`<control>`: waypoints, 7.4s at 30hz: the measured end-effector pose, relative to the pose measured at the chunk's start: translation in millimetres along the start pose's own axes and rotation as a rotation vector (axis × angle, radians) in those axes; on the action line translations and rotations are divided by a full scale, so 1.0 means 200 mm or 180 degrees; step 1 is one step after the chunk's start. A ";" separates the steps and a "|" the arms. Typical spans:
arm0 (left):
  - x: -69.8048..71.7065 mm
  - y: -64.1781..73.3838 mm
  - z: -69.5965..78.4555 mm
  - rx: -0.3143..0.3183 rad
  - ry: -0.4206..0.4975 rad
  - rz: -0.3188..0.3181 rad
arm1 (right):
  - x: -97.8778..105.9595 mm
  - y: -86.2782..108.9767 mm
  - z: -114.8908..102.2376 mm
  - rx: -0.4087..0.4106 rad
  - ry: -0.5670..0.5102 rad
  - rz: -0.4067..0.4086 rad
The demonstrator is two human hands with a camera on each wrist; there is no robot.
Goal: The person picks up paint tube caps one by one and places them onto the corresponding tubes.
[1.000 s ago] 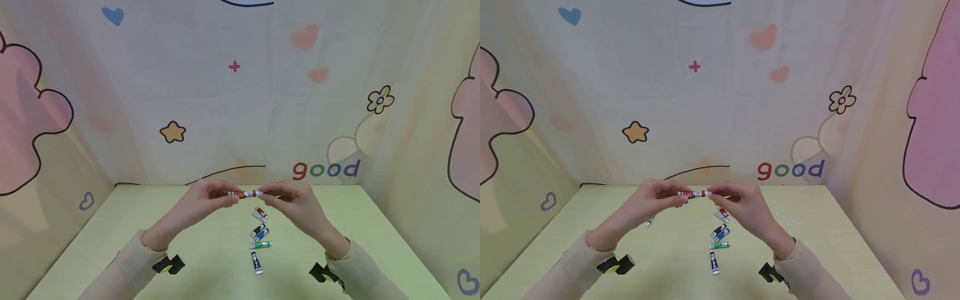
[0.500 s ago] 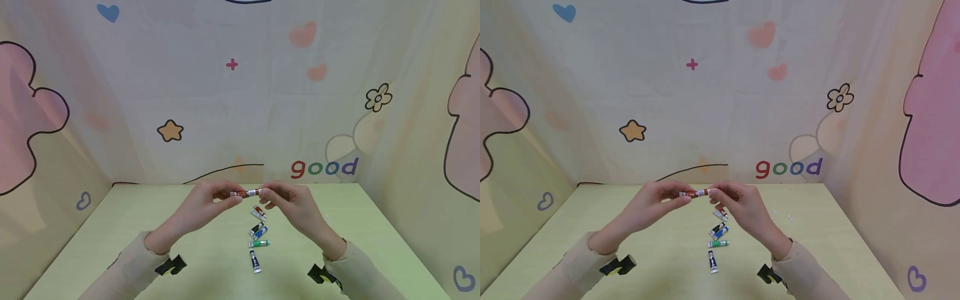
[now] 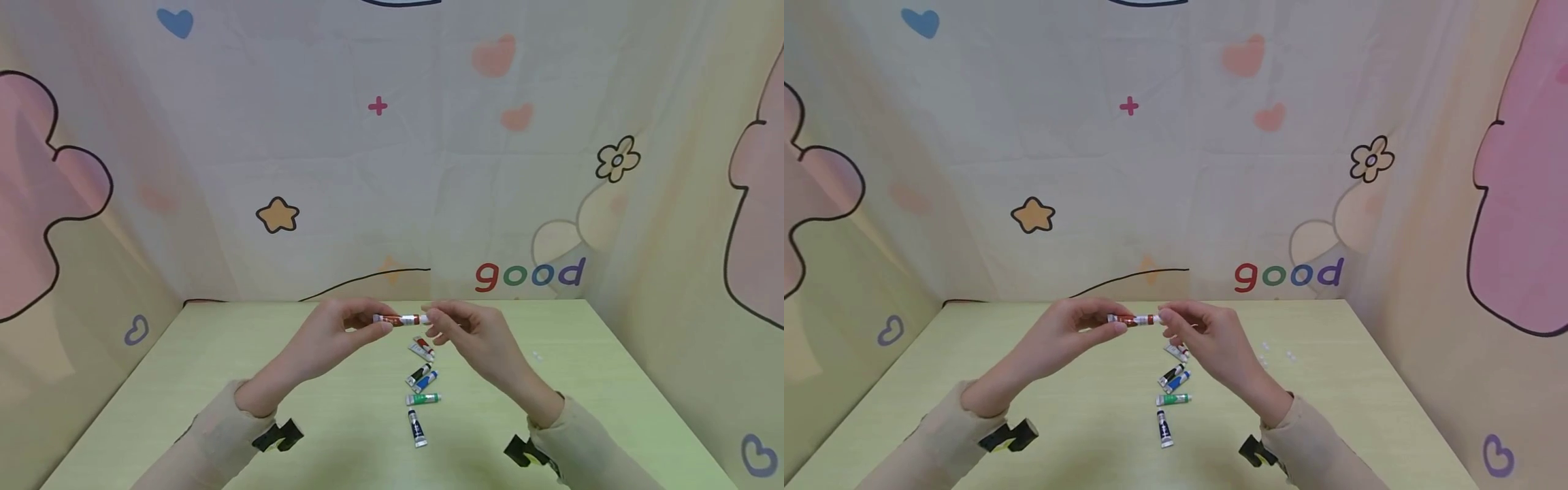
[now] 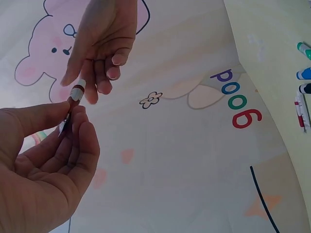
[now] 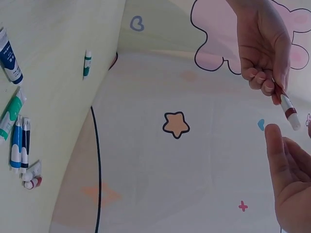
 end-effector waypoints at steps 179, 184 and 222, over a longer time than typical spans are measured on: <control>0.21 -0.06 -0.79 0.1386 0.0067 0.0257 | -0.78 -0.25 0.38 -0.0501 -0.0099 -0.0658; 0.21 -0.05 -0.87 0.1406 -0.0095 0.0159 | -0.82 -0.26 0.40 -0.0499 0.0099 -0.0734; 0.20 0.03 -1.27 0.1591 -0.0568 -0.0259 | -1.13 -0.34 0.59 -0.0750 0.0747 -0.1092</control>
Point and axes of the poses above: each hand's wrist, its own y-axis away from the middle knuckle, its own x-axis out of the back of the hand, z = x × y, the point moved 6 cm from there along -y, towards the middle knuckle, and after that the axes turned 1 degree about -z, right-handed, at the moved point
